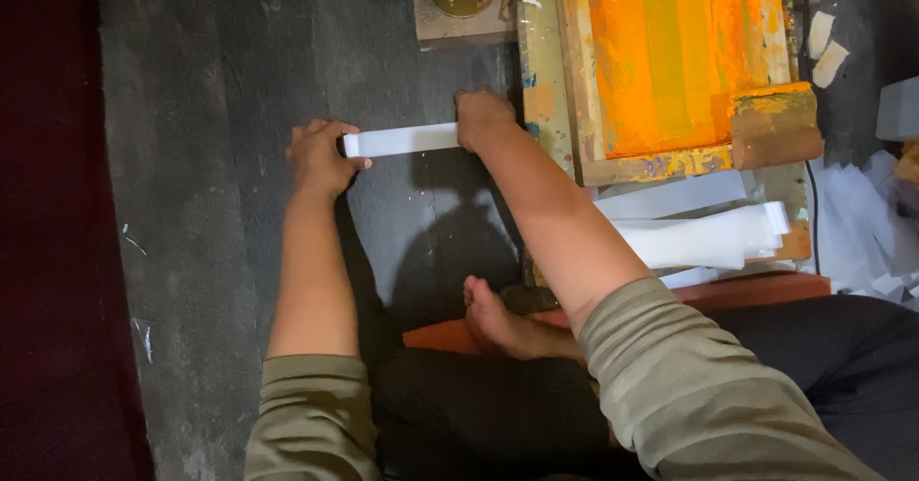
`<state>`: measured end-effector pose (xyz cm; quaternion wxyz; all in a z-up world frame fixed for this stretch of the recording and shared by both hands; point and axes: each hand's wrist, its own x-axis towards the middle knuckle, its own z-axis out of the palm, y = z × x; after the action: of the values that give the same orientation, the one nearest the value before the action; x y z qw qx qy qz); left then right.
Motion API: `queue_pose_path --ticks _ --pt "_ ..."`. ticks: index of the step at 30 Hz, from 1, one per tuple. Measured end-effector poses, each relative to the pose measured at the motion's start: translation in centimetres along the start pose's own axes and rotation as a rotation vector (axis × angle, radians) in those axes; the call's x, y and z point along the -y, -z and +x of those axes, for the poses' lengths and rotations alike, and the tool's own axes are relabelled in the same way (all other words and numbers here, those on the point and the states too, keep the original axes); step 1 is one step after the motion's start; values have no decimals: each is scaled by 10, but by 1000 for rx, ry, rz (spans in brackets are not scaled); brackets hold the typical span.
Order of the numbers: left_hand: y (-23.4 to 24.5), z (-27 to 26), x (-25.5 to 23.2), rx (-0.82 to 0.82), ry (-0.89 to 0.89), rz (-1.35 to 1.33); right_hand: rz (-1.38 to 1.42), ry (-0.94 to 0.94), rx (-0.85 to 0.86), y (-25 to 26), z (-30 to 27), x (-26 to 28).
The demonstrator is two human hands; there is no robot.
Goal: The person sits on the floor and uses a squeegee to spread orange ink across a screen printing frame. They then place a white strip of material under the frame, pull it through, and repeat the process with additional strips.
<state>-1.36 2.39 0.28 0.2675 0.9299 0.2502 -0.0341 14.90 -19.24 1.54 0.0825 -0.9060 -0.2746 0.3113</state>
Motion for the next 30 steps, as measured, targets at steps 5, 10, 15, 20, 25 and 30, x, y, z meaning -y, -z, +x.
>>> queue_pose_path --ticks 5,10,15,20,25,30 --pt "0 2 1 24 21 26 -27 -7 -22 -6 9 -4" --pt "20 -13 -25 44 52 12 -75 15 -90 -2 -7 0" --pt "46 -43 -64 -126 8 -27 -23 105 -211 33 -45 17" --pt "37 -52 -79 -365 -99 61 59 350 -339 38 -99 20" --pt "28 -89 -131 -519 -324 125 74 574 -492 45 -207 -9" --pt "15 -141 -203 -755 -516 118 99 750 -824 28 -253 -105"
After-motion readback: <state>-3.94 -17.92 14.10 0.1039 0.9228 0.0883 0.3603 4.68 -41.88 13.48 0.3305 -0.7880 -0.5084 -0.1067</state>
